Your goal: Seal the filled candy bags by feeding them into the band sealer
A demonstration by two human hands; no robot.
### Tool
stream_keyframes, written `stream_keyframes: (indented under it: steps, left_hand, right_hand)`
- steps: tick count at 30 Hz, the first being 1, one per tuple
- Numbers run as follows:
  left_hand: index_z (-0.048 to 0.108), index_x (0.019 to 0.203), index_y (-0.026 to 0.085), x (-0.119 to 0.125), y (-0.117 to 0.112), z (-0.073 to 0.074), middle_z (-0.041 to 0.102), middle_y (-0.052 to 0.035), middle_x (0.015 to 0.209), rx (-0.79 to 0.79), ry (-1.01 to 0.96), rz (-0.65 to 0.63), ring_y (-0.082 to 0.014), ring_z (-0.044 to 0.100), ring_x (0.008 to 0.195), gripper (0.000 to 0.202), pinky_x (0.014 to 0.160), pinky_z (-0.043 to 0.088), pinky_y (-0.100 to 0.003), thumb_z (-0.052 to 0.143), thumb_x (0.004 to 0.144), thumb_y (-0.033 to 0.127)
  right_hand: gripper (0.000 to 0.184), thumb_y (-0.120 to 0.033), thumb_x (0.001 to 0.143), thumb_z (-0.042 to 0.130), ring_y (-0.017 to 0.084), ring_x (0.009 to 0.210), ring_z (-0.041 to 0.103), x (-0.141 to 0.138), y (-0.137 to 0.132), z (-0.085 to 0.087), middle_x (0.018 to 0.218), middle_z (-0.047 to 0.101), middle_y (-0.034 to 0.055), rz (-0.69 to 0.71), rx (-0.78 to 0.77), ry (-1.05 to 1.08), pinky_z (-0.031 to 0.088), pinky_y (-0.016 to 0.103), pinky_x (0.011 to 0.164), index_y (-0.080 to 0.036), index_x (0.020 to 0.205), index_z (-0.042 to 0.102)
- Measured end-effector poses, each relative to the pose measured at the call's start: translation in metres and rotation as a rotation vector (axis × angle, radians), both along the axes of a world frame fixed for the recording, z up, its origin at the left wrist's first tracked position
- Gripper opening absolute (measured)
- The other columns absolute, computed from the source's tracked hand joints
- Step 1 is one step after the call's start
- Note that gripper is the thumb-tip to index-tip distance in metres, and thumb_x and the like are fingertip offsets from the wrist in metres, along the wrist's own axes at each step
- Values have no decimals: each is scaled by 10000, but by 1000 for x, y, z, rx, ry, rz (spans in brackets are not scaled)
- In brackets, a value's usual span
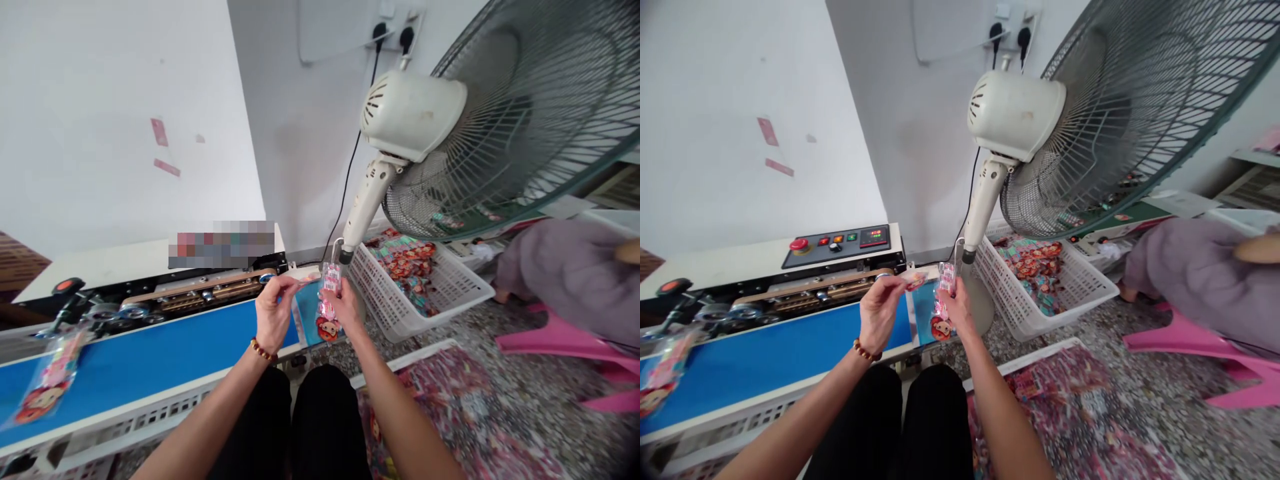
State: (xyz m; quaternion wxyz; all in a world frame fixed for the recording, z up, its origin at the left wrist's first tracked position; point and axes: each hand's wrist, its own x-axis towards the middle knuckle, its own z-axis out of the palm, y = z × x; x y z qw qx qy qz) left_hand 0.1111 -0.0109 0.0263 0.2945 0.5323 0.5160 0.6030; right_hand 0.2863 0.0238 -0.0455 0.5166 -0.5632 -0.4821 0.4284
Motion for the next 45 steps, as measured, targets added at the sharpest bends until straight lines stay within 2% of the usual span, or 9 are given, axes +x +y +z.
stream_keyframes:
  steps: [6,10,15,19,26,30,35,40,45]
  left_hand:
    - [620,831,210,-2,9,9,605,-9,759,-97,-148,-19,-139,541,672,279,639,462,-239,656,815,486]
    - [616,823,196,-4,5,17,564,12,689,-126,-230,-69,-97,437,552,328,509,363,-213,713,795,509]
    - [635,841,192,-1,-1,22,573,19,669,-96,-233,-94,-91,444,543,277,512,377,-205,726,824,453]
    - [641,786,190,5,2,12,606,1,709,-140,-191,-154,-117,522,629,259,612,453,-222,718,798,437]
    - [635,760,172,2,6,9,590,15,667,-183,-325,-149,-77,460,539,294,511,373,-195,766,737,434]
    - [622,734,154,-4,18,6,649,-17,685,-412,-371,-163,-78,486,474,303,416,271,-193,804,635,375]
    - [597,665,130,-7,43,-15,684,-64,681,-748,-285,-65,-112,557,440,156,377,227,-201,746,627,160]
    - [601,630,120,-21,54,-36,657,-72,614,-799,-260,24,-144,596,452,84,379,290,-214,682,636,98]
    - [595,645,134,-46,53,-43,647,-54,597,-789,-215,105,-150,605,474,88,396,310,-218,683,638,132]
  right_hand:
    - [314,-479,729,689,263,750,742,-1,0,1,803,714,12,10,-2,18,546,315,567,-268,918,555]
    - [333,-499,730,673,263,736,735,-1,0,-1,786,695,10,19,-28,14,521,306,539,-268,925,535]
    - [286,-483,740,658,227,689,691,0,1,-2,730,664,-17,-7,-1,-75,503,291,559,-266,872,526]
    - [308,-481,724,678,226,683,682,1,2,-4,735,667,-15,-12,12,-62,506,294,562,-257,886,542]
    - [306,-476,729,679,229,702,707,0,1,-2,755,661,-12,-3,7,-17,506,285,581,-247,875,537]
    - [315,-478,738,674,219,714,696,0,-2,3,785,682,-3,-7,17,-47,511,285,607,-241,913,563]
    - [309,-482,774,660,212,708,686,2,-3,2,781,698,-1,-15,41,-96,512,289,631,-238,942,572]
    - [287,-466,784,659,225,743,706,4,0,-6,780,707,3,-7,29,-88,523,292,636,-245,942,567]
    - [292,-463,775,661,228,757,700,3,1,-8,809,713,11,2,24,-98,532,300,638,-251,959,579]
